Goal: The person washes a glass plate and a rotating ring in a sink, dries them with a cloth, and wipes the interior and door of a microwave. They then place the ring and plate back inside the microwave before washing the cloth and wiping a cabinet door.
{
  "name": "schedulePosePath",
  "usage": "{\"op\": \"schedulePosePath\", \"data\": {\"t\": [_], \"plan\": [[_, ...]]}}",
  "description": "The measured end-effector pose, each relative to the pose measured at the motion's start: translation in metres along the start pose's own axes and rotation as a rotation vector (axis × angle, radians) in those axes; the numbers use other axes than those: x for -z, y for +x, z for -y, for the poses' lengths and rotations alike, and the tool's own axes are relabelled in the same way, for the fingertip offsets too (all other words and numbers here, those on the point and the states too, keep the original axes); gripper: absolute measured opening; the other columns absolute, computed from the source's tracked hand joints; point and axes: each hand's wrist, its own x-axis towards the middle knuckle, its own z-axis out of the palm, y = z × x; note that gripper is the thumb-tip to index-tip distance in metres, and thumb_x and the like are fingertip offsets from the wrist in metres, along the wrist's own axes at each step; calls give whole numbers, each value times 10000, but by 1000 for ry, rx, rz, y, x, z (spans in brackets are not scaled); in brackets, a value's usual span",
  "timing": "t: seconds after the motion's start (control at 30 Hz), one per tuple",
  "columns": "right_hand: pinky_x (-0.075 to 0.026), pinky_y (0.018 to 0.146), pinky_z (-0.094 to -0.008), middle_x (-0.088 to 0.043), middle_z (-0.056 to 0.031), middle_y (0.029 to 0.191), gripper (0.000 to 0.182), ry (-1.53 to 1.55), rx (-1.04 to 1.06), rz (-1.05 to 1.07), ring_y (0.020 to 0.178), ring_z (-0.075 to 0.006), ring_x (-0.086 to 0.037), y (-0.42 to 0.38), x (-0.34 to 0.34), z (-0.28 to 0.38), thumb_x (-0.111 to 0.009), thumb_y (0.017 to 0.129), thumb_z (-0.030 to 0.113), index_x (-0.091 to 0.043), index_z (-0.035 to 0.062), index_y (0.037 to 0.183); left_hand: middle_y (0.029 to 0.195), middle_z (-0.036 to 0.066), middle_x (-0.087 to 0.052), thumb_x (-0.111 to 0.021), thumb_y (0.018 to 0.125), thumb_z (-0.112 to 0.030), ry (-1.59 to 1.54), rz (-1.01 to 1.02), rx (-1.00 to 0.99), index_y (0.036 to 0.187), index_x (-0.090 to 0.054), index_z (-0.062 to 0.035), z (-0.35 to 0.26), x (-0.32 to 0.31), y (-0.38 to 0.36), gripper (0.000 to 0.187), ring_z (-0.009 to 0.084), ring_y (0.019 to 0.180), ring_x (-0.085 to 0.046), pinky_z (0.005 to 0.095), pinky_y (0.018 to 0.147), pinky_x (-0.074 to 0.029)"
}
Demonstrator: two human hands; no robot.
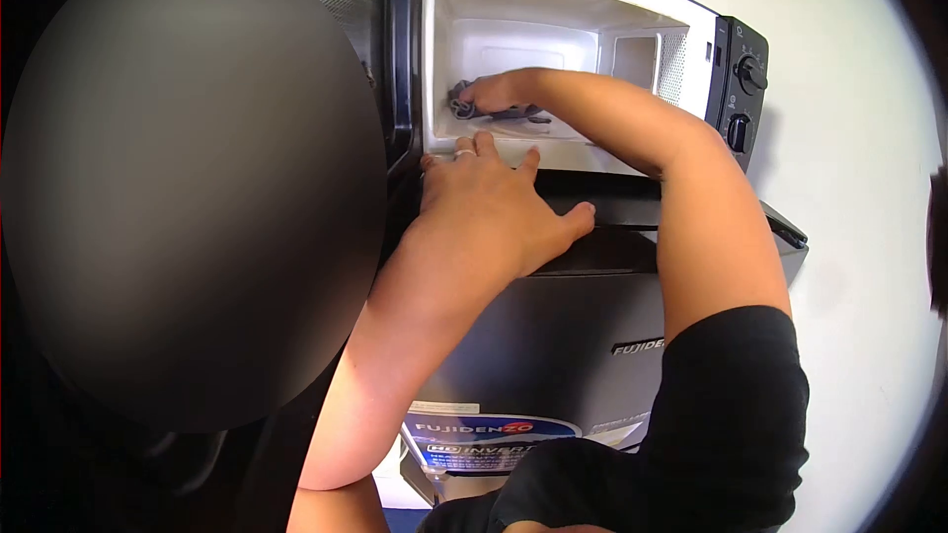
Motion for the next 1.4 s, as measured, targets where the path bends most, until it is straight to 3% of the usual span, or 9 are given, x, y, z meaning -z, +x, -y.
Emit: {"op": "schedulePosePath", "data": {"t": [0.23, 0.3, 0.53, 0.67, 0.97, 1.07, 1.2, 1.27, 1.4], "plan": [[-382, 938, -428, -486, -164, 1292, 551, -155, -147, 141, 1132, -324, -483, -30, 13, -47, -454, 747, 98, -472, 110, 1297, 1361, 285, -341, -398, 828, -600, -17, 23, 3, 1330, -433, -92, -1, 5, -2, 716, 391, 1281, -330, 443, 1045, -261], [-425, 877, -429, -531, -221, 1215, 461, -774, -105, 539, 1090, -338, -515, 16, -1, -134, -457, 771, 126, -525, -27, 1200, 1360, 285, -343, -399, 828, -600, -11, 18, -5, 1330, -435, -96, 0, 5, -2, 712, 390, 1280, -331, 437, 1044, -266], [-493, 731, -431, -579, -249, 1100, 381, -661, -370, 600, 926, -332, -606, -91, 24, -43, -455, 796, 120, -570, -70, 1105, 1370, 279, -329, -399, 823, -607, 6, 18, -1, 1339, -427, -127, -2, 6, -3, 706, 394, 1281, -326, 429, 1062, -246], [-511, 610, -427, -601, -209, 1023, 339, -144, -275, 524, 795, -307, -610, -135, 38, -20, -480, 761, 12, -559, -104, 1069, 1374, 288, -316, -396, 826, -601, 23, 70, 20, 1336, -433, -127, -8, 12, -2, 697, 395, 1285, -320, 423, 1062, -247], [-466, 795, -443, -633, -227, 986, 315, -852, 125, 362, 914, -358, -607, 9, 13, -56, -466, 765, 153, -665, -17, 942, 1373, 309, -300, -398, 836, -569, -41, 1, 3, 1320, -452, -109, -1, 1, -3, 670, 395, 1305, -286, 449, 1051, -247], [-448, 848, -455, -605, -212, 1075, 358, -511, 105, -18, 938, -373, -595, 19, -3, -20, -402, 831, 191, -653, 1, 1002, 1370, 309, -306, -406, 838, -558, -46, -19, -16, 1323, -442, -88, -1, 1, -3, 676, 400, 1300, -292, 448, 1047, -258], [-463, 786, -426, -609, -227, 1046, 339, -521, 250, -75, 890, -334, -611, 23, -9, 14, -431, 818, 183, -643, -33, 972, 1204, 309, -462, -497, 829, -462, -79, -157, -55, 1186, -532, 6, 1, 3, -2, 590, 404, 1119, -473, 419, 933, -390], [-426, 823, -421, -602, -227, 1002, 272, 476, 55, -26, 978, -333, -560, -38, 6, 48, -461, 804, 166, -611, -23, 932, 1109, 304, -531, -528, 824, -421, -136, -195, -72, 1103, -580, 38, 1, 6, -1, 540, 397, 1023, -542, 411, 877, -433], [-416, 806, -411, -602, -204, 966, 291, 127, 529, -113, 933, -315, -553, -131, 10, 42, -468, 846, 212, -587, -19, 978, 713, 245, -592, -536, 831, -365, -159, -176, -87, 702, -622, 67, 0, 10, -2, 459, 387, 768, -585, 446, 739, -450]]}}
